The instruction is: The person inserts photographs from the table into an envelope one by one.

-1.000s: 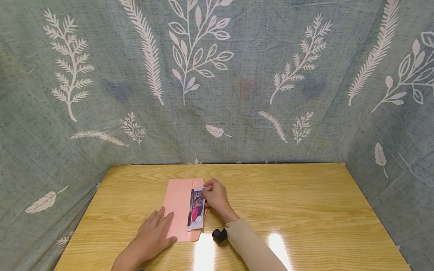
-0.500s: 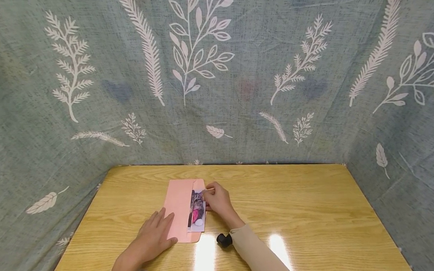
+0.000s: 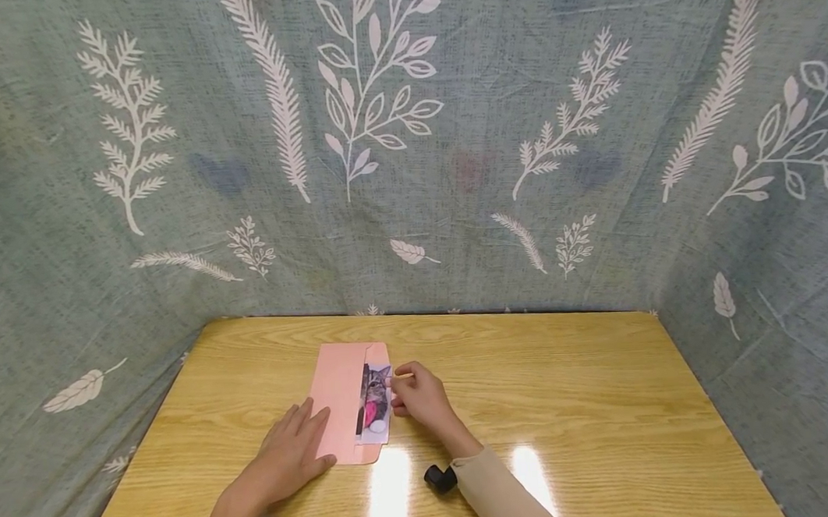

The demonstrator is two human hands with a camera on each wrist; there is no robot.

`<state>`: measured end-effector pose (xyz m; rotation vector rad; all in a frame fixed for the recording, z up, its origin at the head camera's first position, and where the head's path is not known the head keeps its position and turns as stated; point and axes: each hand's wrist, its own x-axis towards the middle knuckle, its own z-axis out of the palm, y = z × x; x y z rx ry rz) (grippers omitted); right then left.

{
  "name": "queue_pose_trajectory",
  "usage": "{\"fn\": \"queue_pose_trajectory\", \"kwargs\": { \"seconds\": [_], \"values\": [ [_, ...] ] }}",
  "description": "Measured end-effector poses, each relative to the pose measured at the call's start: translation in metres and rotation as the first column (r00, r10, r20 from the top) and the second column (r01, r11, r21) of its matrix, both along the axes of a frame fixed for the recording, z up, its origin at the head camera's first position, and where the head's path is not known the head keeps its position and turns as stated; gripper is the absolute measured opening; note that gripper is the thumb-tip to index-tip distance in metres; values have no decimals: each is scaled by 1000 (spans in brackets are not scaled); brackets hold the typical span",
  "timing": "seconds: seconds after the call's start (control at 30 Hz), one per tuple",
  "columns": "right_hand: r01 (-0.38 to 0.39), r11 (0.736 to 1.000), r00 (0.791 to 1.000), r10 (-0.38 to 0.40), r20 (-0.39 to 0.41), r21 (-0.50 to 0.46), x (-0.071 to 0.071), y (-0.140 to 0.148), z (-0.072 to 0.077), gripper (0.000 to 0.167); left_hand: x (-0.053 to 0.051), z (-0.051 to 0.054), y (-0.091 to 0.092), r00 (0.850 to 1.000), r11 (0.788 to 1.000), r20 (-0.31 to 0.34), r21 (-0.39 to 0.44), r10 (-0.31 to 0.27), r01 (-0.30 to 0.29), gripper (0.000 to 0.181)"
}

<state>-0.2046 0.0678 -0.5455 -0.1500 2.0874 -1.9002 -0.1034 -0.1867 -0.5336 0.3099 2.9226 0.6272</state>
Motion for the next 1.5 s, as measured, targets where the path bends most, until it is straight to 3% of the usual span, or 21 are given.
{"fn": "queue_pose_trajectory", "kwargs": {
  "seconds": [0.57,1.0,1.5],
  "values": [
    [-30,996,996,37,84,-86,2,-1,0,36,-1,-2,0,1000,1000,0,0,3,-3,79],
    [-3,994,989,19,144,-111,3,-5,2,38,-1,-3,-2,1000,1000,6,-1,-4,4,79],
    [-45,992,986,63,157,-115,9,-11,6,41,-1,-3,-2,1000,1000,-18,-4,-5,5,78]
  ]
}}
